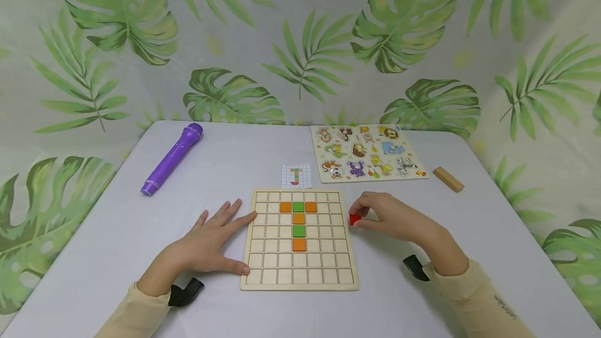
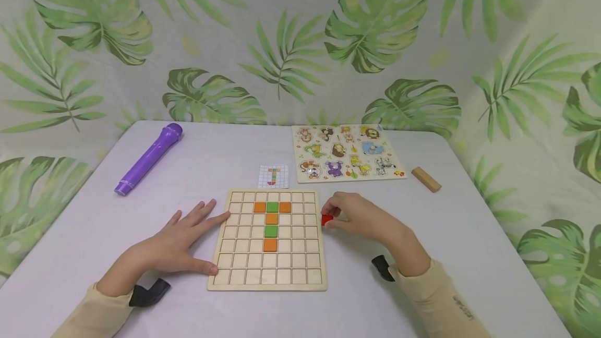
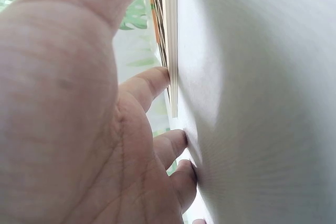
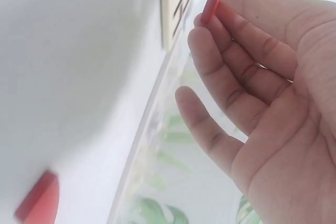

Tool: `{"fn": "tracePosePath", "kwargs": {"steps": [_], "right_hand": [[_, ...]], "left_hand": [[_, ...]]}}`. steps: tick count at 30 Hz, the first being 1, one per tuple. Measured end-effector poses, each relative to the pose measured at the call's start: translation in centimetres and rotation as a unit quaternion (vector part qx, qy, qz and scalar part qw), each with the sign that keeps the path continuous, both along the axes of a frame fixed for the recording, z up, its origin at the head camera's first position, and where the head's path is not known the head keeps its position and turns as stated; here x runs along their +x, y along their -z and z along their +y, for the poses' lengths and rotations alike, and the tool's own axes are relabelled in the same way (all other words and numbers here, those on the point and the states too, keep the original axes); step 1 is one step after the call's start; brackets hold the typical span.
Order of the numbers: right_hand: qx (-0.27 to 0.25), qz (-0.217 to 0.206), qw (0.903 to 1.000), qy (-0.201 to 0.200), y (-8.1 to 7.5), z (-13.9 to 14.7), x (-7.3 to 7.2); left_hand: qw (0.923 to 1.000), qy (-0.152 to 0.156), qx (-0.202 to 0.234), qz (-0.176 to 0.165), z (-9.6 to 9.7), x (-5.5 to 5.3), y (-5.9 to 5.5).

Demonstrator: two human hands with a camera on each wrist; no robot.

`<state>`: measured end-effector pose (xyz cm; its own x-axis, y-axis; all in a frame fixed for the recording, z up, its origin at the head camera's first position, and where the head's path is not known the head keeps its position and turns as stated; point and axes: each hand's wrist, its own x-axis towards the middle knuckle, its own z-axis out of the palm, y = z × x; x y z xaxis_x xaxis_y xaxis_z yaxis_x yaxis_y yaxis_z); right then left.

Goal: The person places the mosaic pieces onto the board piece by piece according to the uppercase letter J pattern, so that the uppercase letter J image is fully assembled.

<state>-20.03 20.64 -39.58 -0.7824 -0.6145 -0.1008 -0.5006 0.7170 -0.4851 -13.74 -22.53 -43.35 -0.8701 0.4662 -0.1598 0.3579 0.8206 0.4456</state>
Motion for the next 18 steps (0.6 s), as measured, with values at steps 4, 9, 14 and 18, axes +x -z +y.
{"fn": "tracePosePath", "kwargs": {"steps": [4, 9, 14, 18], "right_hand": [[0.001, -0.005, 0.9999, -0.01, -0.2, -1.0, 0.2], [0.001, -0.005, 0.9997, -0.024, -0.1, -2.3, 0.4], [0.0, -0.005, 0.9989, -0.046, -0.1, -3.6, 0.7], [0.003, -0.008, 0.9983, -0.057, 0.0, -4.6, 0.8]], "left_hand": [[1.0, -0.002, 0.001, -0.002, 0.0, 0.0, -0.1], [1.0, -0.004, 0.001, -0.005, 0.1, 0.0, -0.1], [1.0, -0.004, 0.001, -0.003, 0.1, 0.0, 0.0], [1.0, -0.003, -0.001, -0.002, 0.1, 0.0, 0.0]]}}
